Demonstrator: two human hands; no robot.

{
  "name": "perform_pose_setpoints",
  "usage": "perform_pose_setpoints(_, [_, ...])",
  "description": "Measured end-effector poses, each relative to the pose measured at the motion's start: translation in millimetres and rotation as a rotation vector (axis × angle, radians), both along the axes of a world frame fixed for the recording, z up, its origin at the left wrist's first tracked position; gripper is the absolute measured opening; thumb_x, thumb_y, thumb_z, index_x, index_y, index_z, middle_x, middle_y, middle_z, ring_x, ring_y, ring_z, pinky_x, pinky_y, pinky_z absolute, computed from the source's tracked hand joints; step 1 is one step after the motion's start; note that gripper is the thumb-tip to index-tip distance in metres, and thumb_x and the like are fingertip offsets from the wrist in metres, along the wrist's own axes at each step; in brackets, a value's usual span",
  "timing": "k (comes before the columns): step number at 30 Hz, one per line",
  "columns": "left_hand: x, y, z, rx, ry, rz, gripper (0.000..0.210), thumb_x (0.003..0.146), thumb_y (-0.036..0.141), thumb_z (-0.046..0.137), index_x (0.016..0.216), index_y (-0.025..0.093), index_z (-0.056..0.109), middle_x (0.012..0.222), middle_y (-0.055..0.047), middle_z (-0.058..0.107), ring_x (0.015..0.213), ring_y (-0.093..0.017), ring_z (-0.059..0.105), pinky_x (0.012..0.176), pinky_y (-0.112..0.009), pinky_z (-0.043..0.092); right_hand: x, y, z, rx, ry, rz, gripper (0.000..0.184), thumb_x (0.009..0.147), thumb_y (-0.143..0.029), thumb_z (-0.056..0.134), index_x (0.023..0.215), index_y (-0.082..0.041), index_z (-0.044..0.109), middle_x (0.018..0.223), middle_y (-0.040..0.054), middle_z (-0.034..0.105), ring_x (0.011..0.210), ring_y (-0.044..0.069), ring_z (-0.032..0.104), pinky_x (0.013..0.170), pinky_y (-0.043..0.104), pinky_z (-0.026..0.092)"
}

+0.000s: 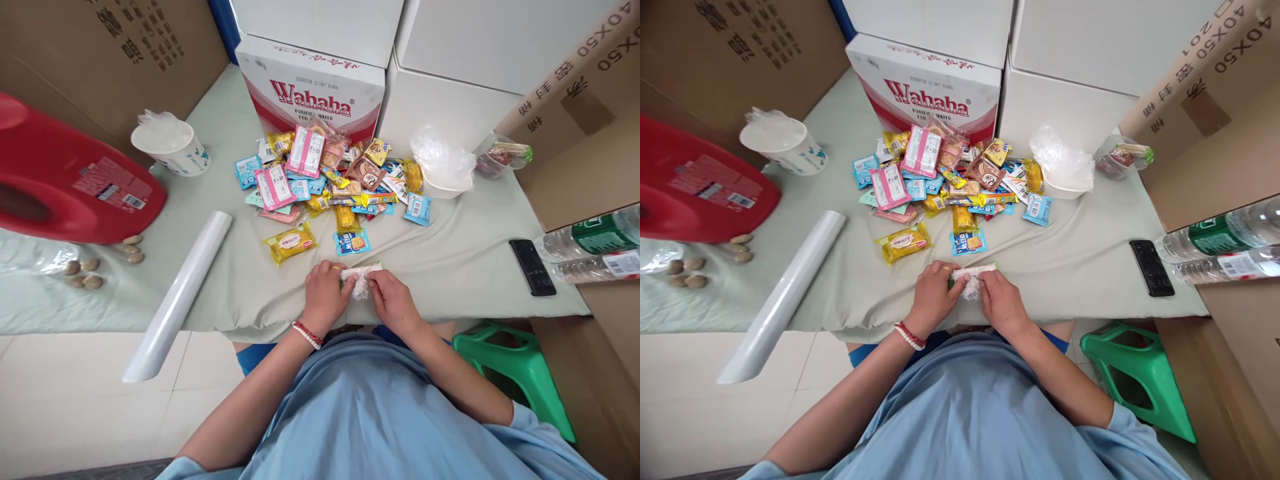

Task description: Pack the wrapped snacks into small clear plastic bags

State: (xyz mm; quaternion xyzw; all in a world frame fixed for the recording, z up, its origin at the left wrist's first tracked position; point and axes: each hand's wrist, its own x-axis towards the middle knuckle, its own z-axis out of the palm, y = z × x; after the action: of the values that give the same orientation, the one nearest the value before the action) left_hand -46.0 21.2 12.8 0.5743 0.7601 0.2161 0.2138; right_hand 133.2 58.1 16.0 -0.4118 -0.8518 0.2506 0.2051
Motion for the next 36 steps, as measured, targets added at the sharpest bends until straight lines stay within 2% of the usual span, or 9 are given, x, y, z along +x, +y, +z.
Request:
perform_pose_setpoints(6, [8, -8, 0.6, 0.122, -0.148, 0.040, 0.033, 0.088, 0.029, 0.064, 0.118, 0.017, 0.063, 0.109, -0.010, 0.064, 0.100, -0.027, 0.065, 0.093, -0.042, 0.054, 11, -12, 7.6, -0.297, 0.201, -0.058, 0.025, 0.101, -0.014, 0.044, 0.113, -0.021, 0.064, 0.102, 0.0068, 0.069, 0.078, 0.016, 0.071, 0.077, 0.032, 0.059])
perform_pose_setpoints(9, [12, -10, 7.2, 0.010, -0.039, -0.026, 0.041, 0.093, 0.034, 0.059, 0.129, 0.013, 0.063, 0.117, -0.015, 0.062, 0.107, -0.031, 0.066, 0.095, -0.044, 0.054, 14, -15, 6.4, -0.393, 0.261, -0.093, 0.027, 0.101, -0.013, 0.043, 0.113, -0.022, 0.065, 0.100, 0.0049, 0.068, 0.076, 0.014, 0.072, 0.075, 0.030, 0.060])
perform_pose_setpoints(14, [10, -7, 28.7, -0.278, 0.273, -0.234, 0.048, 0.104, 0.043, 0.039, 0.134, 0.015, 0.066, 0.117, -0.018, 0.068, 0.110, -0.036, 0.069, 0.088, -0.044, 0.053, 12, -13, 12.1, -0.360, 0.229, -0.091, 0.022, 0.103, -0.019, 0.048, 0.106, -0.021, 0.069, 0.093, 0.0042, 0.066, 0.078, 0.015, 0.068, 0.076, 0.029, 0.056])
perform_pose_setpoints(18, [9, -5, 30.4, -0.363, 0.225, -0.253, 0.052, 0.103, 0.046, 0.041, 0.139, 0.014, 0.059, 0.126, -0.019, 0.071, 0.110, -0.036, 0.071, 0.086, -0.041, 0.051, 12, -11, 23.5, -0.301, 0.162, -0.045, 0.026, 0.106, -0.028, 0.049, 0.090, -0.021, 0.067, 0.081, 0.0021, 0.062, 0.080, 0.016, 0.063, 0.079, 0.029, 0.053])
perform_pose_setpoints(23, [11, -3, 20.1, -0.419, 0.011, -0.126, 0.054, 0.093, 0.057, 0.050, 0.126, 0.016, 0.060, 0.096, -0.011, 0.077, 0.091, -0.034, 0.074, 0.069, -0.035, 0.045, 18, -13, 25.2, -0.326, 0.239, -0.037, 0.030, 0.107, -0.034, 0.049, 0.083, -0.022, 0.064, 0.083, 0.0026, 0.062, 0.084, 0.018, 0.063, 0.080, 0.030, 0.053])
perform_pose_setpoints(26, [18, -4, 24.6, -0.442, -0.042, -0.148, 0.037, 0.091, 0.056, 0.052, 0.095, 0.022, 0.064, 0.079, -0.006, 0.073, 0.081, -0.031, 0.072, 0.063, -0.032, 0.039, 22, -14, 22.0, -0.359, 0.295, -0.046, 0.033, 0.108, -0.038, 0.046, 0.087, -0.021, 0.066, 0.086, 0.0037, 0.063, 0.085, 0.019, 0.063, 0.081, 0.032, 0.053])
perform_pose_setpoints(28, [26, -6, 32.3, -0.416, -0.035, -0.147, 0.031, 0.092, 0.052, 0.053, 0.082, 0.024, 0.061, 0.075, -0.005, 0.070, 0.075, -0.028, 0.070, 0.062, -0.032, 0.036, 25, -15, 20.5, -0.382, 0.326, -0.052, 0.035, 0.109, -0.042, 0.043, 0.093, -0.021, 0.067, 0.089, 0.0044, 0.064, 0.086, 0.018, 0.063, 0.082, 0.032, 0.053])
perform_pose_setpoints(31, [44, -12, 45.3, -0.266, 0.066, -0.097, 0.025, 0.094, 0.046, 0.057, 0.087, 0.023, 0.062, 0.081, -0.006, 0.070, 0.076, -0.026, 0.068, 0.065, -0.033, 0.039, 31, -18, 19.3, -0.471, 0.398, -0.060, 0.034, 0.108, -0.049, 0.046, 0.101, -0.022, 0.066, 0.099, 0.0057, 0.065, 0.094, 0.019, 0.063, 0.088, 0.032, 0.052])
perform_pose_setpoints(36, [76, -11, 51.3, -0.001, 0.252, -0.152, 0.016, 0.096, 0.035, 0.059, 0.100, 0.021, 0.065, 0.091, -0.010, 0.067, 0.086, -0.027, 0.066, 0.072, -0.036, 0.048, 40, -17, 17.6, -0.911, 0.687, -0.213, 0.032, 0.102, -0.057, 0.056, 0.106, -0.025, 0.061, 0.105, 0.0042, 0.069, 0.098, 0.020, 0.066, 0.092, 0.036, 0.055])
